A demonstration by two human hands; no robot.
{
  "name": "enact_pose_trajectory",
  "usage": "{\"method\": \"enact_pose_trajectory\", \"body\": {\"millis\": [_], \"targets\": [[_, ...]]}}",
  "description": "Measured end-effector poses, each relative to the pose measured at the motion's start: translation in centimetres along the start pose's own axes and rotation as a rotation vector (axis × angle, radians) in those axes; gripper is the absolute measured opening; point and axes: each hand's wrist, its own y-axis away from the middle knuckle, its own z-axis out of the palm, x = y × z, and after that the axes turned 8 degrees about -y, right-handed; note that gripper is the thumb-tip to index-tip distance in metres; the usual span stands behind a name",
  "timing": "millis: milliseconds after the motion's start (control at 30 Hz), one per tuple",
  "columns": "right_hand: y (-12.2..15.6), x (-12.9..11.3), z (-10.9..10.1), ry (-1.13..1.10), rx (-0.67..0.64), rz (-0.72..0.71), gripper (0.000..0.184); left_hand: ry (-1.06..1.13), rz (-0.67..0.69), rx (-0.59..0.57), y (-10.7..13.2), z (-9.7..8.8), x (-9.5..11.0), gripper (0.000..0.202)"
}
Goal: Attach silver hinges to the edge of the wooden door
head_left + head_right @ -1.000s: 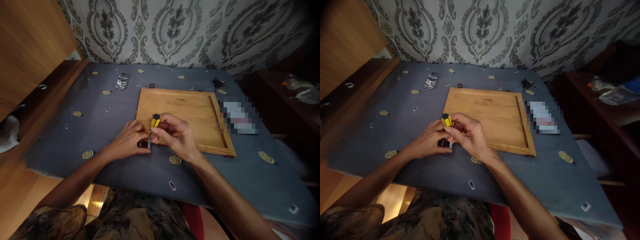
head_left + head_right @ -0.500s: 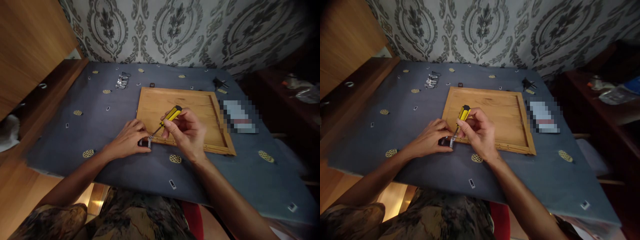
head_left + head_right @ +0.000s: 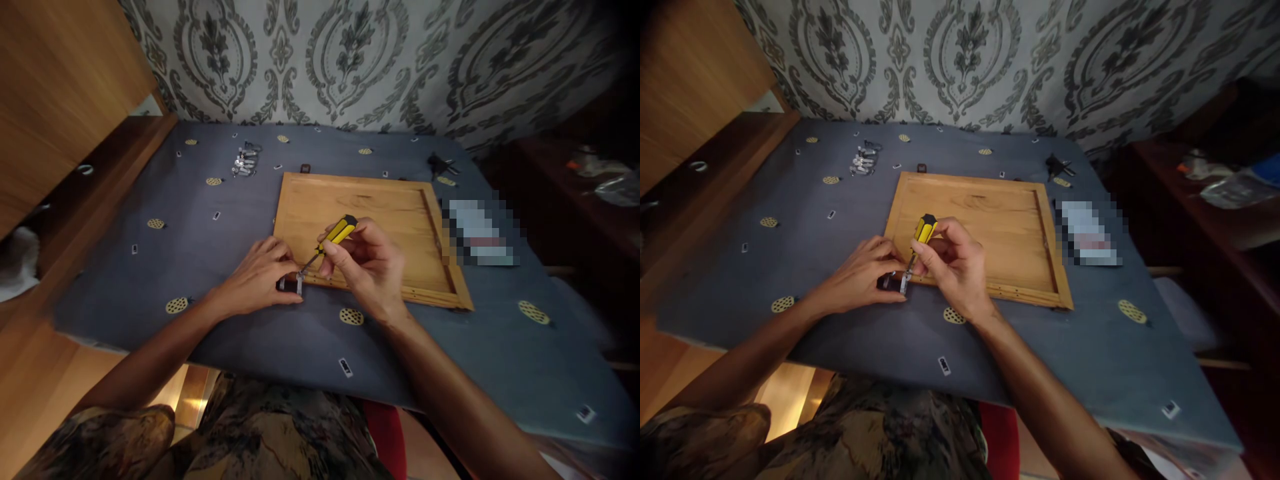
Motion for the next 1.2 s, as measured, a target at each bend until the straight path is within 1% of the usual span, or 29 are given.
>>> {"method": "enact_pose_trajectory", "body": {"millis": [133, 267, 367, 433, 600, 700, 867, 1033, 1200], "targets": [[0.2, 0.0, -0.1, 0.017, -0.053, 0.02, 0.031, -0.001, -0.009, -0.013, 0.0, -0.1, 0.1, 0.037], [0.3, 0.0, -0.4, -0.001, -0.119, 0.041, 0.026, 0.001, -0.015, -0.016, 0.0, 0.0, 0.1, 0.037], [0.1, -0.1, -0.5, -0.036, -0.143, 0.059, 0.028, 0.007, -0.017, 0.001, 0.0, 0.1, 0.1, 0.037], [-0.1, 0.0, -0.5, -0.043, -0.127, 0.064, 0.033, 0.009, -0.013, 0.011, 0.0, 0.2, 0.1, 0.037], [-0.2, 0.6, 0.3, -0.031, -0.06, 0.027, 0.042, -0.002, -0.016, 0.004, 0.0, 0.0, 0.1, 0.04], [-0.1, 0.5, 0.5, -0.008, -0.024, 0.009, 0.043, -0.002, -0.025, 0.002, 0.0, 0.0, 0.2, 0.04], [0.0, -0.1, 0.2, 0.047, 0.083, -0.088, 0.04, 0.02, -0.01, 0.02, 0.0, 0.1, 0.1, 0.038], [0.0, 0.4, -0.2, 0.024, 0.045, -0.057, 0.037, 0.028, -0.007, 0.03, 0.0, 0.1, 0.1, 0.038], [0.1, 1.0, -0.3, 0.031, 0.019, -0.027, 0.036, 0.033, -0.02, 0.003, 0.0, -0.2, 0.2, 0.037]]}}
